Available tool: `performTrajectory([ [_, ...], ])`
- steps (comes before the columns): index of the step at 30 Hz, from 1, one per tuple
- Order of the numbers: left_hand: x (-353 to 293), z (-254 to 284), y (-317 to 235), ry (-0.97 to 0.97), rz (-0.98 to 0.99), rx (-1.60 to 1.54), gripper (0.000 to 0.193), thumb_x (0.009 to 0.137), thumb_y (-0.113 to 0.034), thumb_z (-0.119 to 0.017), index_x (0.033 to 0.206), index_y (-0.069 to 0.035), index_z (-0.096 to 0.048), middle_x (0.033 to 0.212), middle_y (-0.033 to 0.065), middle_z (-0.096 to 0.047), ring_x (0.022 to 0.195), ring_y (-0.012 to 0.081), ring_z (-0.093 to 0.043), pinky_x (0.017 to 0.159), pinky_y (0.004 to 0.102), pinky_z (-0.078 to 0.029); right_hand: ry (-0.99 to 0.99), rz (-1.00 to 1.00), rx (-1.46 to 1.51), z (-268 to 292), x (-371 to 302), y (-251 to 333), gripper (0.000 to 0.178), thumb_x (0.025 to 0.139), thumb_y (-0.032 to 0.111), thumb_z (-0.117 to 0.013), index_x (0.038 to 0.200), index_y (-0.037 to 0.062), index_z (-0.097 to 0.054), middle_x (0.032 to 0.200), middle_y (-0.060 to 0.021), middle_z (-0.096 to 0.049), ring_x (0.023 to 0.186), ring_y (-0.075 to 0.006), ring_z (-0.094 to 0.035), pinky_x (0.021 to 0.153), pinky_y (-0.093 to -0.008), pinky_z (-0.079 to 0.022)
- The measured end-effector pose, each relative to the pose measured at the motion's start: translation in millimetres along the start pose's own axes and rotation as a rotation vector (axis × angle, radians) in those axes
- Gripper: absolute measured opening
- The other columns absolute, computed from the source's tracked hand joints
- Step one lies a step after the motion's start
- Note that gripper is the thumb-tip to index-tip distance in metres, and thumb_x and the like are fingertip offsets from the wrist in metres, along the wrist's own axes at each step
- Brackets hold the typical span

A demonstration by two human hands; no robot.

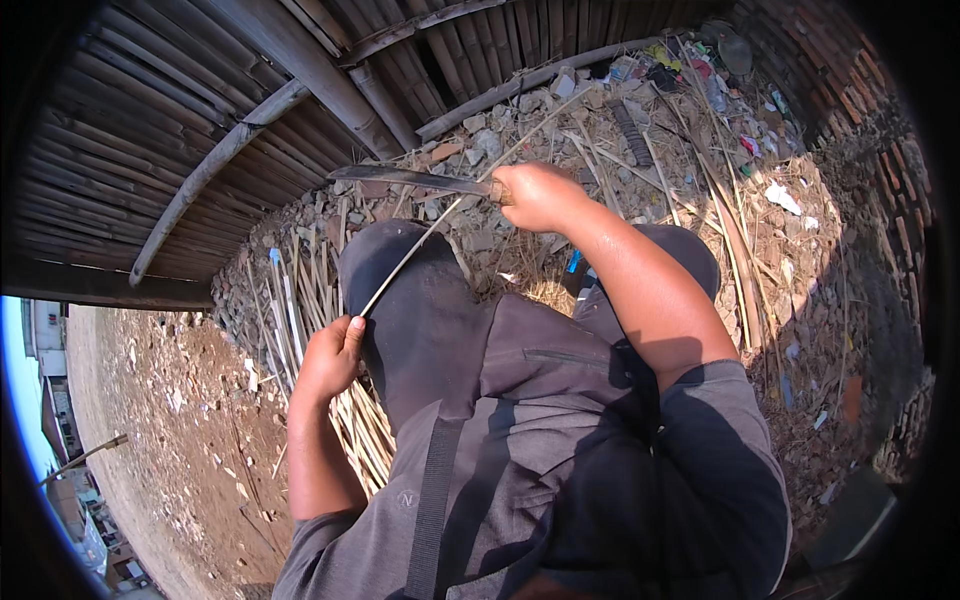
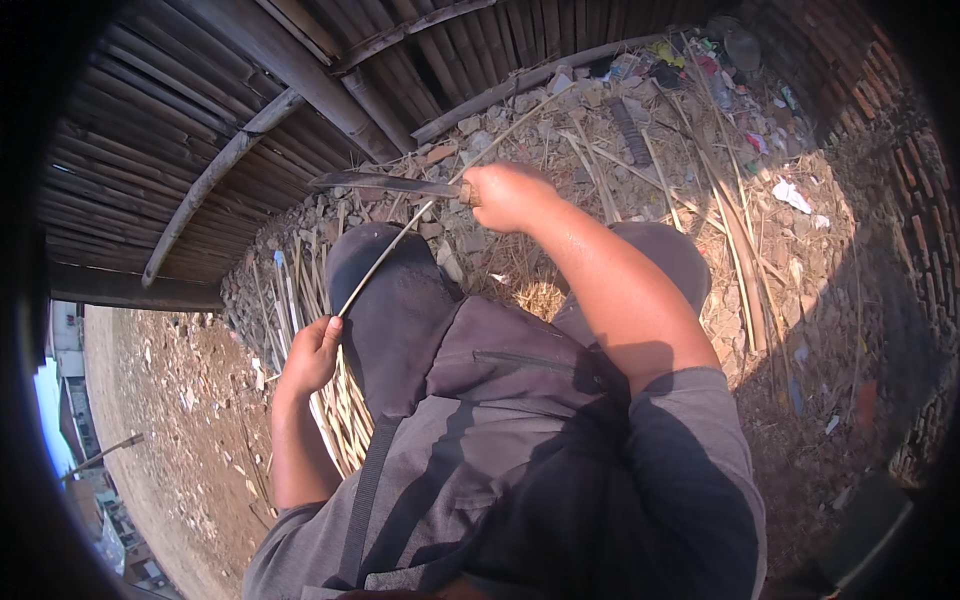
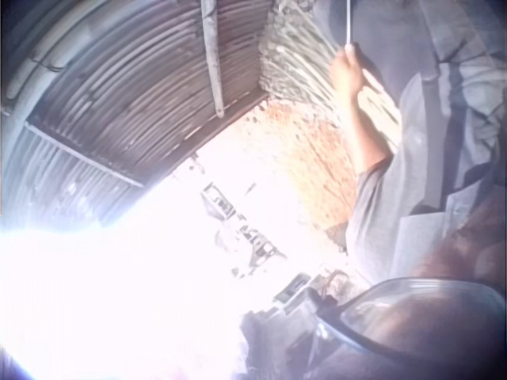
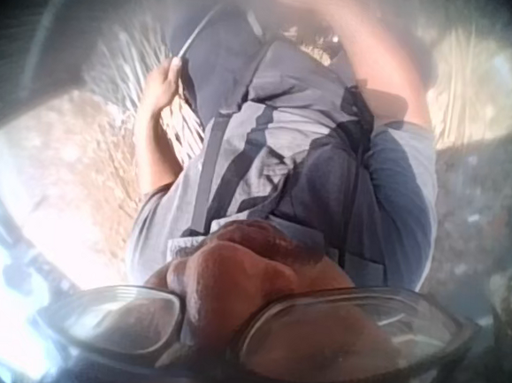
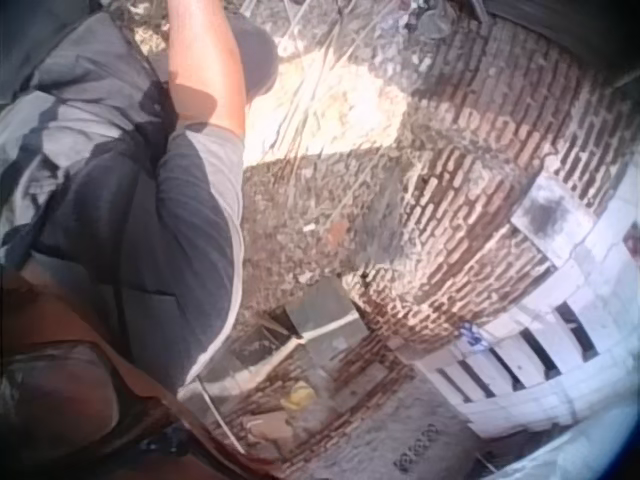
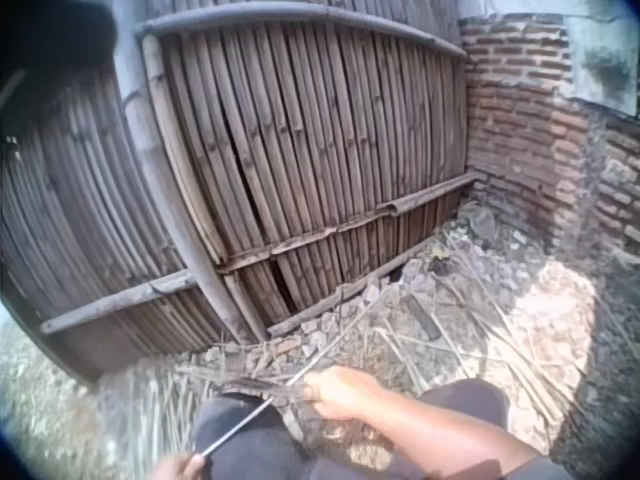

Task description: The person shaves bamboo strips using a knife, scraping along their length one by one.

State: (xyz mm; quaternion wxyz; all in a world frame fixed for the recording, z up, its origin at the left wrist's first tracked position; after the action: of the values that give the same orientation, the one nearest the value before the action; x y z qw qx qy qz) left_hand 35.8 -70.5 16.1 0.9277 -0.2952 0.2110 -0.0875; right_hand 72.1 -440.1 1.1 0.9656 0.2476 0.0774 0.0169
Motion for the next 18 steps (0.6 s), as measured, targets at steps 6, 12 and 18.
performTrajectory([
  [6,7.6,-12.3,14.1,-0.032,-0.072,-0.059,0.049,0.108,-0.041,-0.049,0.092,0.003,-0.061,0.064,0.0128,-0.056,0.058,0.0197,-0.053,0.059,0.0369,-0.046,0.007,0.089,0.197,-7.8,22.9,-45.0,0.038,0.080,0.032,-0.074,0.105,0.0044,-0.067,0.103,-0.0207,-0.070,0.101,-0.0394,-0.067,0.087,-0.0475,-0.052],
  [12,3.7,-5.6,9.1,-0.070,-0.059,0.106,0.047,0.107,-0.040,-0.050,0.092,0.004,-0.061,0.070,0.0211,-0.059,0.064,0.0287,-0.055,0.067,0.0409,-0.047,-0.102,-0.005,0.029,-8.9,14.0,-38.9,0.034,0.079,0.020,-0.067,0.110,0.0056,-0.069,0.111,-0.0216,-0.071,0.108,-0.0399,-0.066,0.096,-0.0492,-0.050],
  [18,13.3,-15.5,27.0,-0.003,-0.042,-0.008,0.051,0.107,-0.043,-0.049,0.093,0.005,-0.062,0.068,0.0155,-0.057,0.065,0.0227,-0.052,0.067,0.0387,-0.046,0.083,0.090,0.014,-8.9,11.0,-37.8,0.029,0.077,0.019,-0.067,0.103,0.0063,-0.069,0.099,-0.0222,-0.071,0.096,-0.0416,-0.068,0.087,-0.0510,-0.052],
])
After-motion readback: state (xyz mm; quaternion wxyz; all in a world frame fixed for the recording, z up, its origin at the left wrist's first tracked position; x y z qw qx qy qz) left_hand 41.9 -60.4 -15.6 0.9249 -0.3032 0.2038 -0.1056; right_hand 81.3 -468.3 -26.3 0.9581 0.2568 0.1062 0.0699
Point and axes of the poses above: each hand's wrist, its own x-axis towards the middle knuckle, its own z-axis out of the back of the hand, y = z × x, the point moved 1 cm from there along x, towards the middle knuckle
